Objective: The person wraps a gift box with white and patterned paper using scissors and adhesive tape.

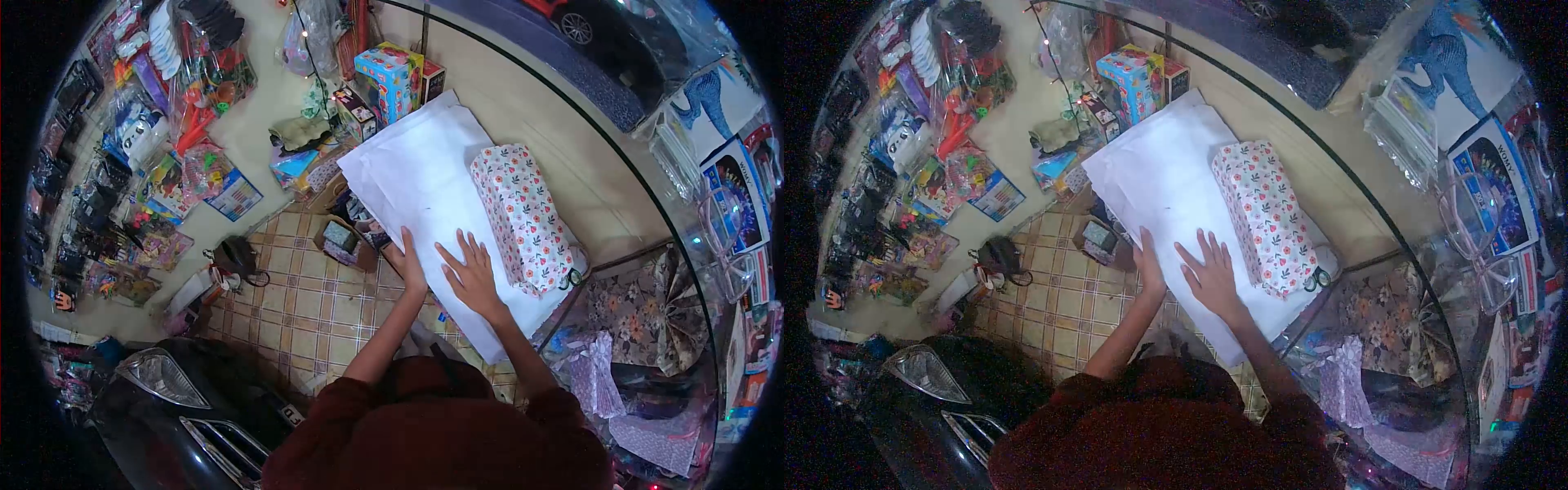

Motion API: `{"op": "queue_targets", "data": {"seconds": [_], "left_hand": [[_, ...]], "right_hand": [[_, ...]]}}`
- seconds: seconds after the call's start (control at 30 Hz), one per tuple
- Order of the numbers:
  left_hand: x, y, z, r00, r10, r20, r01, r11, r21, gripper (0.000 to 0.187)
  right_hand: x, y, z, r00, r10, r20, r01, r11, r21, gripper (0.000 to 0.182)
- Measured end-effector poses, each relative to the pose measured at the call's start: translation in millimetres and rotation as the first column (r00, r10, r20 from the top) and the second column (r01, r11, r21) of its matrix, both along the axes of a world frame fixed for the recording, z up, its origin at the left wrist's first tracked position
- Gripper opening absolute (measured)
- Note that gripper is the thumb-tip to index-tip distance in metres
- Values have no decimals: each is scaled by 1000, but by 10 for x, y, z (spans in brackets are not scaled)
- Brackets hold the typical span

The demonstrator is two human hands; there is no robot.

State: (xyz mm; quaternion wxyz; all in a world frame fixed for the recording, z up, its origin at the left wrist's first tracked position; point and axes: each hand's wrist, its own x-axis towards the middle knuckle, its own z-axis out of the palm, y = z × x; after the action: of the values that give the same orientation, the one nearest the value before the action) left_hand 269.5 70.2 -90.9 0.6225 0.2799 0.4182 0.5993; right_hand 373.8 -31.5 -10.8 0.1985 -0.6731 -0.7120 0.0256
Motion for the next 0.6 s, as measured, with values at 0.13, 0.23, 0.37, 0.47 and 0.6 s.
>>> {"op": "queue_targets", "data": {"seconds": [0.13, 0.23, 0.37, 0.47, 0.6], "left_hand": [[72, 9, -90, 988, 86, -128, -88, 996, -7, 69], [58, -32, 14, 973, 133, -188, -143, 989, -43, 68], [-101, -86, 488, 648, 430, -628, -132, 877, 463, 62], [-233, 34, 767, 417, 430, -801, 513, 616, 598, 57], [36, 410, 644, 264, 352, -898, 819, 410, 401, 50]], "right_hand": [[57, 77, 1, 999, 50, -8, -49, 999, 16, 44], [32, 68, 24, 999, 33, -5, -33, 999, -4, 45], [105, 97, 28, 986, 33, -162, -33, 999, 4, 44], [167, 190, 14, 970, -10, -244, 19, 999, 31, 44], [82, 336, -151, 983, -153, -104, 161, 985, 65, 48]]}}
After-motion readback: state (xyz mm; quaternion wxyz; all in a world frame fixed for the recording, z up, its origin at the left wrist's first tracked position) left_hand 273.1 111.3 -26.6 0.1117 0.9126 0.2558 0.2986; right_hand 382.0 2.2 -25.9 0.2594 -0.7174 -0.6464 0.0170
